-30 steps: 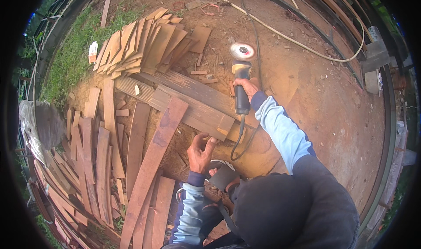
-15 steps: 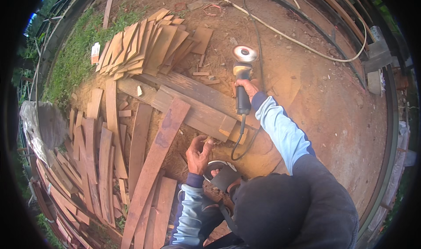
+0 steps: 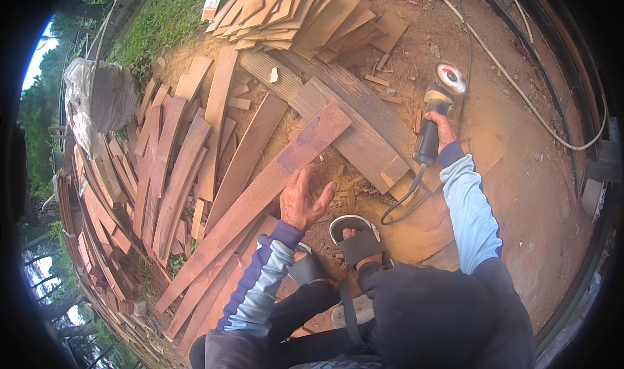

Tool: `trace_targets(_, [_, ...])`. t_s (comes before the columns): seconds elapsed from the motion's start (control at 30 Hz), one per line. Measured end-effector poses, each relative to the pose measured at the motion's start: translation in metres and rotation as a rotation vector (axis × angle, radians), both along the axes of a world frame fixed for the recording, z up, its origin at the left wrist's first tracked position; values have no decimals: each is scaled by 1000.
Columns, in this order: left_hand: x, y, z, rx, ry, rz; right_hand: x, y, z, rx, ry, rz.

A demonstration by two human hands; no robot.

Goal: The person uses an angle grinder to smooth a wooden plank, then measures and marks several planks with a tape measure and pencil. They carry a plank to a treehouse structure and hand it to another worker before returning to measure more planks.

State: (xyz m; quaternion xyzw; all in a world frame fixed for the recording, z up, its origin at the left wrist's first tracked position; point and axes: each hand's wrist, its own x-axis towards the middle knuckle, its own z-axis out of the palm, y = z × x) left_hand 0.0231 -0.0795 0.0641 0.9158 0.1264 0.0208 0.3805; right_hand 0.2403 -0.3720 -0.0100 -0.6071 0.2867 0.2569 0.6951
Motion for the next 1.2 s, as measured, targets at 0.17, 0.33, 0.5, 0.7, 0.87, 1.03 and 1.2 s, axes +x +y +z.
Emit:
trace_targets(0.17, [-34,84,-1,481,208,-134,-2,-7,-9,-8,-54,0])
trace_targets(0.33, [-99,137,22,613,412,-357,-1,-6,1,-47,-35,-6])
trace_targets(0.5, [-195,177,33,631,561,-288,1,-5,1,-68,-22,41])
trace_targets(0.7, [-279,164,27,543,603,44,9,-23,-15,-119,-22,29])
trace_targets(0.87, [-304,136,-8,425,457,371,7,-27,-18,-162,-57,65])
trace_targets(1.03, [-299,118,-43,105,354,854,22,-69,-23,-1202,-739,382])
trace_targets(1.2, [-306,117,-68,-191,135,1214,-56,136,108,-969,-1298,1285])
